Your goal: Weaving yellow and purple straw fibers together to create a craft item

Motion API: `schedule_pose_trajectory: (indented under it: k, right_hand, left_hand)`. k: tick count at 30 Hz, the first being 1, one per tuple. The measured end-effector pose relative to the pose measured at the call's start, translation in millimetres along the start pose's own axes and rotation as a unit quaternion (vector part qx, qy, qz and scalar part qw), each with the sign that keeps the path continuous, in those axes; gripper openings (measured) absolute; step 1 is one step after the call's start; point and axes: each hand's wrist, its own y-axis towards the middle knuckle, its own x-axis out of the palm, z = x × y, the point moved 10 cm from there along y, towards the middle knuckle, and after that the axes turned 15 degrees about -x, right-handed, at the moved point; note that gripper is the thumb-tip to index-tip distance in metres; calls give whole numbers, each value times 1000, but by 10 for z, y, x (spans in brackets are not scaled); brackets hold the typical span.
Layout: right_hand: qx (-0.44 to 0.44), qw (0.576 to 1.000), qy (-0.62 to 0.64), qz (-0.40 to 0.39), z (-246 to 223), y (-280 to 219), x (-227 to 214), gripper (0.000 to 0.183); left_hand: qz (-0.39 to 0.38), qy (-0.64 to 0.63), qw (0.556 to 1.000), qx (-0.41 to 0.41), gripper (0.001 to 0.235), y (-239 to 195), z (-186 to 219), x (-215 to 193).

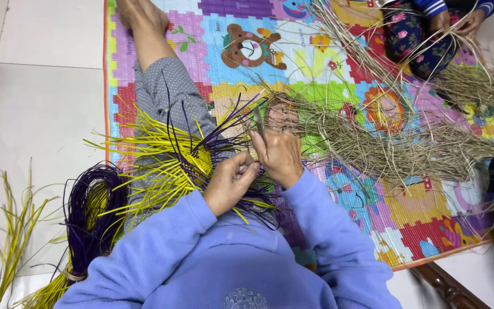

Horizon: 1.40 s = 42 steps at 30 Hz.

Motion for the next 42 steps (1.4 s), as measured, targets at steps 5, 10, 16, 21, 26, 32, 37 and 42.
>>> schedule_pose_trajectory:
  k: [5, 10, 16, 21, 26, 32, 37, 42]
  right_hand:
    - [143, 987, -36, -56, 485, 21, 115, 51]
    - [223, 971, -18, -77, 1546, -417, 531, 52]
    - [329, 941, -26, -74, 2355, -1080, 556, 52]
    - [452, 880, -90, -115, 2693, -1631, 497, 56]
    - [525, 838, -109, -97, 2951, -2156, 241, 63]
    - [510, 838, -192, -31, 3257, -2246, -578, 81]
    - [287, 901, -266, 186, 2622, -1530, -1527, 44]
    - [164, 933, 154, 280, 1029, -807, -1021, 55]
  left_hand:
    - [-61, -170, 982, -55, 10, -40, -139, 2]
    - [-110, -321, 935, -99, 10, -344, 255, -183]
    - [-134, -441, 885, -67, 8, -674, 873, -624]
    - [-114, -522, 845, -17, 3, -958, 1116, -1132]
    - [-107, -514, 842, 125, 10, -1196, 1236, -1616]
    - [-75, -508, 847, 138, 9, -1163, 1237, -1649]
    - [-78, -459, 884, -28, 5, -596, 860, -680]
    - [-167, -420, 876, -169, 9, -222, 311, 361]
